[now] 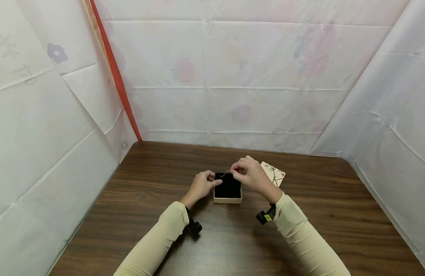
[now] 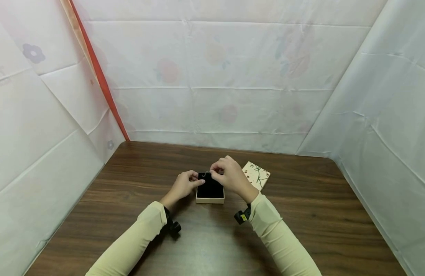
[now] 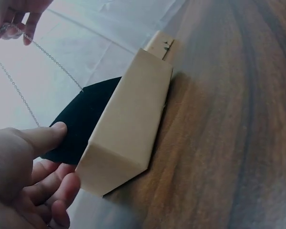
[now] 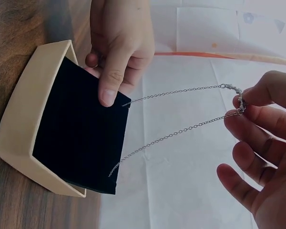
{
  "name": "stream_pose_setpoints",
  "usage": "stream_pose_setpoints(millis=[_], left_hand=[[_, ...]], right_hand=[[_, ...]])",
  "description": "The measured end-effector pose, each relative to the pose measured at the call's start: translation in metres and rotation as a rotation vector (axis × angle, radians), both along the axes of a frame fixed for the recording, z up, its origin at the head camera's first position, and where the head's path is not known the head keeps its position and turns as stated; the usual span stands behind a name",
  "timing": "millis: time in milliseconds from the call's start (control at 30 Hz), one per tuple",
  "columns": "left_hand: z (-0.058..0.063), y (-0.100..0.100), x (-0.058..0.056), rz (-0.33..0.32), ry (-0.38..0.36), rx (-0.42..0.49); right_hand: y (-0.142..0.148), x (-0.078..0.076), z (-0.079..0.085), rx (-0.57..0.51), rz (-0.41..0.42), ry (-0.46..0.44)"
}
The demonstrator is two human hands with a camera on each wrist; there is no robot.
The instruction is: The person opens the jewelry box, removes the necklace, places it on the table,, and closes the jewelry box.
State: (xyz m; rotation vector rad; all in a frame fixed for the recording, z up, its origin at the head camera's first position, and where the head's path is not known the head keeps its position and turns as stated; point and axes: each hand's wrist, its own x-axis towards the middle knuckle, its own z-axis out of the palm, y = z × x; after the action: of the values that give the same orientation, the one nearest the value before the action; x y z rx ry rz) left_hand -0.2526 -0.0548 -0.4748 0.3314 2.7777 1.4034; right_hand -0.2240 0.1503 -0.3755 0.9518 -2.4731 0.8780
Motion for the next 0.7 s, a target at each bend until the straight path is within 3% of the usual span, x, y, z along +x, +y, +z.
stream_pose_setpoints(millis=[367,700], left_hand=[[-0.0002,-0.0013,-0.0072,-0.023,-0.099,0.041],[0.0004,-0.0023,-0.0074,-0.037,-0.129,0.095]], right_hand=[[-0.001,-0.0003,0.0015,0.016,0.004,-0.016],[-0.0006,-0.0006,0.0024,0.022,0.011,-0.012]])
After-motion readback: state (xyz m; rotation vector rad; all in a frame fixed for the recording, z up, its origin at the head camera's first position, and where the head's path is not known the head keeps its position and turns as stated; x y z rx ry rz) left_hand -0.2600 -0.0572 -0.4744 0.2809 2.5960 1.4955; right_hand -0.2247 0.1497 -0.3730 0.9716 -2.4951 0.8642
